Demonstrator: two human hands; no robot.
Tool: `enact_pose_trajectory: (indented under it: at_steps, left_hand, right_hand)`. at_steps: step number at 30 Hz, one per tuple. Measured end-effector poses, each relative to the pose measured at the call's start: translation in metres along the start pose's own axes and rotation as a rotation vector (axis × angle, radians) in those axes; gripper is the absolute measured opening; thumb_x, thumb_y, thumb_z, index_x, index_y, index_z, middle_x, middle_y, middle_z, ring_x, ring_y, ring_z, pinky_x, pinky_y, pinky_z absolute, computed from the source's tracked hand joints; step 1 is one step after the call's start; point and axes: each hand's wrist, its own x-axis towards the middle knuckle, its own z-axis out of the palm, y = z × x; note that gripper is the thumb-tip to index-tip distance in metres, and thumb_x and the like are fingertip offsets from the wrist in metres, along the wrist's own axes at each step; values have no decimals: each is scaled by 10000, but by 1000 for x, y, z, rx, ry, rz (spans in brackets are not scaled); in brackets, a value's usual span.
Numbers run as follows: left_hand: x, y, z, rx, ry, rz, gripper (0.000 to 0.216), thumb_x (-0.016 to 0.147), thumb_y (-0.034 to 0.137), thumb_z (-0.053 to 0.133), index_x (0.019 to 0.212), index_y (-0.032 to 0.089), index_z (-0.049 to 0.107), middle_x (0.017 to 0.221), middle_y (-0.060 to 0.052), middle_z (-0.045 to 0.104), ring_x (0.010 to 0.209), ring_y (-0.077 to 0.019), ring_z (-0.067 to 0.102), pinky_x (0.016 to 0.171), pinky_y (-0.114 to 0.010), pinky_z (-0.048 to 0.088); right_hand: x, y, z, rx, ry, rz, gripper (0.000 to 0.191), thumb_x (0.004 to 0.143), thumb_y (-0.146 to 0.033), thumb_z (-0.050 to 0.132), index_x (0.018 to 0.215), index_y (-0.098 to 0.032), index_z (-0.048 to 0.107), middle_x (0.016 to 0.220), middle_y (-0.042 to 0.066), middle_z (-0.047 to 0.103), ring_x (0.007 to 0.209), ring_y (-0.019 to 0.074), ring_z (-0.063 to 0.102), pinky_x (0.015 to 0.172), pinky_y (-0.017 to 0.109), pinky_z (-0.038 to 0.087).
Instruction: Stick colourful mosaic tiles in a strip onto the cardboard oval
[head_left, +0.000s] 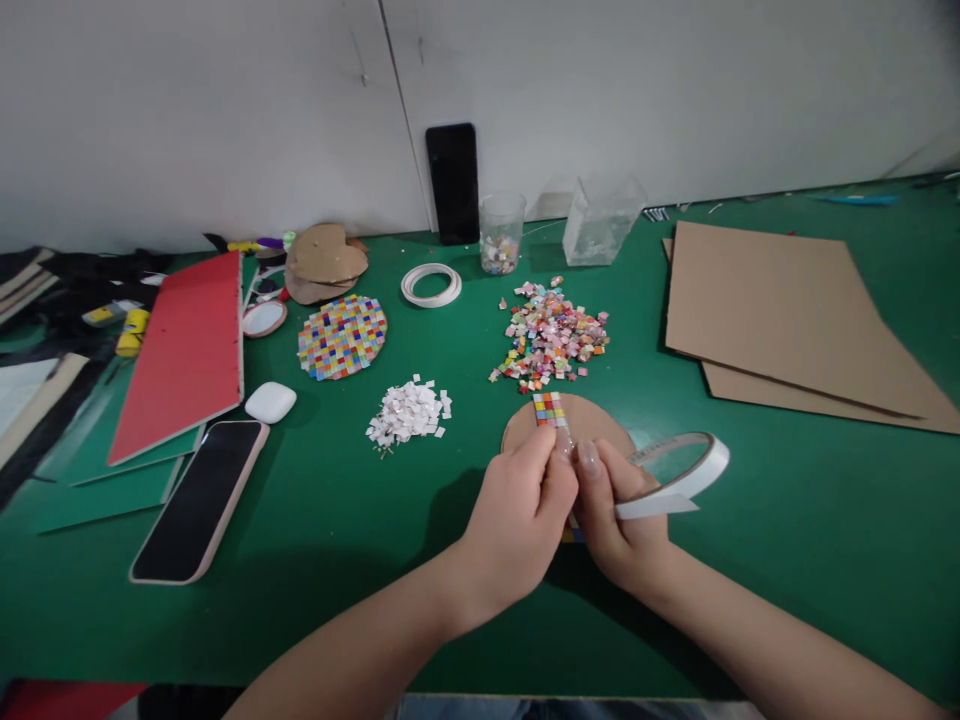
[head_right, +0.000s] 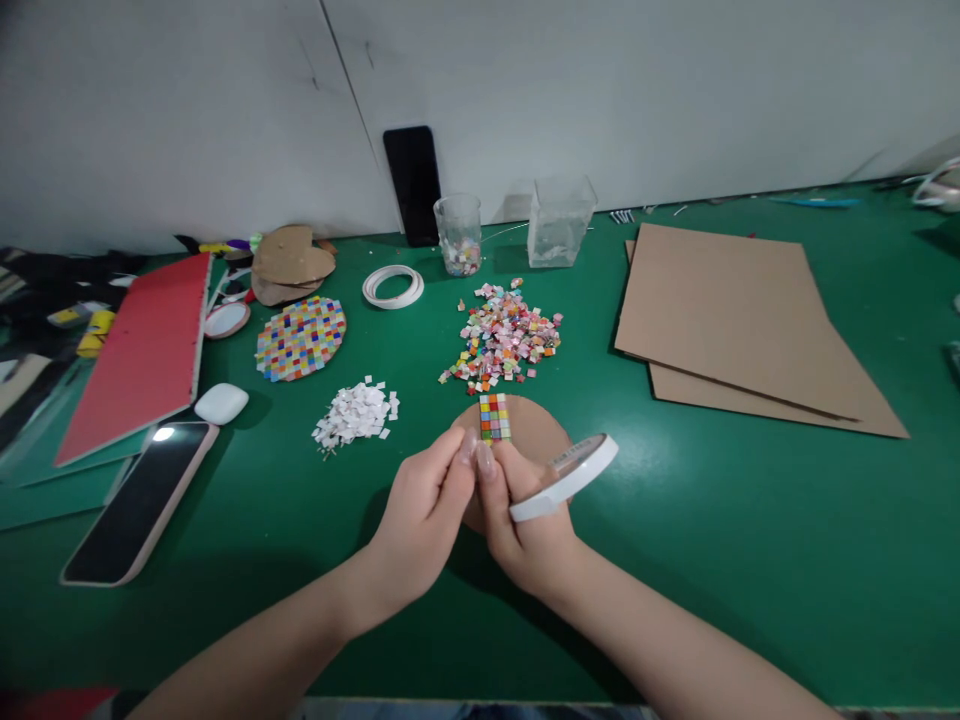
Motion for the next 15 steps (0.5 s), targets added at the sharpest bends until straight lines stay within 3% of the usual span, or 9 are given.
enact_pose_trajectory:
  at_steps: [9, 15]
  left_hand:
    - [-1, 3, 4, -168, 5, -50, 272, 966, 284, 276, 728, 195, 371, 605, 42, 393, 549, -98, 371, 542, -247, 325]
    - [-1, 3, 3, -134, 12, -39, 268, 954, 283, 316, 707, 193, 369, 640, 38, 406, 582, -101, 375, 528, -243, 308]
  right_hand:
    - [0, -1, 0, 46, 21, 55, 255, 946, -152, 359, 698, -209, 366, 528, -75, 362, 413, 62, 333, 415, 203, 264]
    - [1, -1, 0, 41, 25, 42, 262, 940, -147, 369, 686, -211, 347, 527, -77, 332, 416, 66, 322, 409, 208, 260]
